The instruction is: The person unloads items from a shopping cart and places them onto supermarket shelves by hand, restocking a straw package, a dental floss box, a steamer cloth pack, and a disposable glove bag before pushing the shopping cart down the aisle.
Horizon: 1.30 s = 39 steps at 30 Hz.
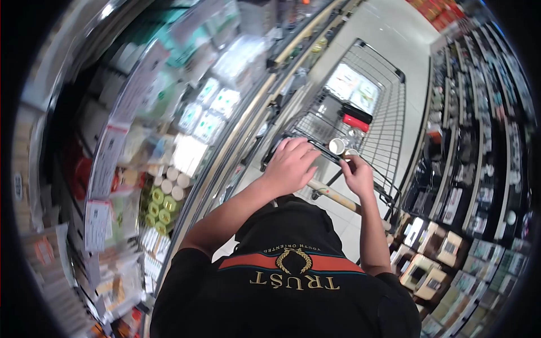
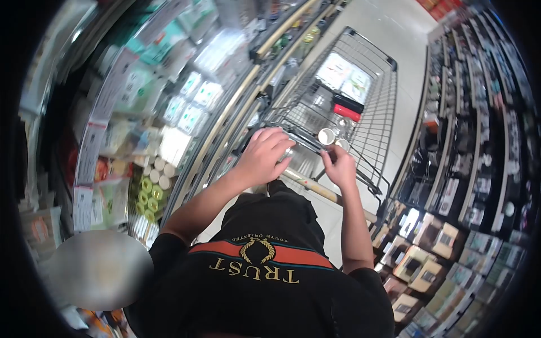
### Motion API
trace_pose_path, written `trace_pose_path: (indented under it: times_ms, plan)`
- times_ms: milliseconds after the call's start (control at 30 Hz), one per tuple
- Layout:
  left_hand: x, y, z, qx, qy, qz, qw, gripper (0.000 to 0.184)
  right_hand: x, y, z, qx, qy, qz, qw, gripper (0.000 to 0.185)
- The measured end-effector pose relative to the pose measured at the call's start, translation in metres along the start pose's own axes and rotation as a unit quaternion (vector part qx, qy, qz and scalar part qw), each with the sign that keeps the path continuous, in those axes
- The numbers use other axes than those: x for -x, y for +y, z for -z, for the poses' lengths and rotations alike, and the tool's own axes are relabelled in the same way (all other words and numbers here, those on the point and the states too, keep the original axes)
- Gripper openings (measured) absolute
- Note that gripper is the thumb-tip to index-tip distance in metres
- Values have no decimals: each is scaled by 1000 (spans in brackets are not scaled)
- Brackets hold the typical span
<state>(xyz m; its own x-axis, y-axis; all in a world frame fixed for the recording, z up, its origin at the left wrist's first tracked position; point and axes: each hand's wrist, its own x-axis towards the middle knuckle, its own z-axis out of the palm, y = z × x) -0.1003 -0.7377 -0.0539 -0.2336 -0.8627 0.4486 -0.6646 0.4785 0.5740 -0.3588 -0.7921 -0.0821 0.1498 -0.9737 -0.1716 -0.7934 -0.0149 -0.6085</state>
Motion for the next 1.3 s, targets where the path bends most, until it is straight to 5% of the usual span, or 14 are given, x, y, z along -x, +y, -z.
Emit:
trace_pose_path:
  times_ms: [200,267,433,533,600,667,733,933,1000,1167,1300]
  plan:
    - [-48,-28,-67,-102,-215,-2,971,56,4,14,-3,19,2,20,1000,31]
    - [-61,-31,-81,-126,-383,33,915,59,7,15,-3,6,-1,36,999,30]
    - [-58,-35,-111,-115,-440,-3,891,52,8,13,5,13,-69,38,997,35]
    - [-51,-34,-114,-78,-489,37,868,37,-8,4,26,78,-215,24,973,46]
    - [-40,-36,-114,-71,-448,5,891,30,-33,7,35,45,-410,39,910,60]
    - [-40,-36,-114,-63,-477,12,877,32,-62,44,18,-140,-434,57,888,61]
    - [-44,-38,-115,-53,-505,20,861,34,-109,65,-3,-329,-405,-81,849,54]
    - [-58,-52,-112,89,-576,105,806,42,-292,207,-122,-396,-61,-290,869,39]
    - [-62,-53,-113,90,-599,131,784,46,-338,249,-154,-421,-39,-355,834,40]
    - [-68,-53,-117,92,-629,153,757,50,-409,287,-196,-293,41,-373,879,46]
    - [-78,-55,-119,91,-674,164,715,52,-441,292,-202,-340,69,-400,848,48]
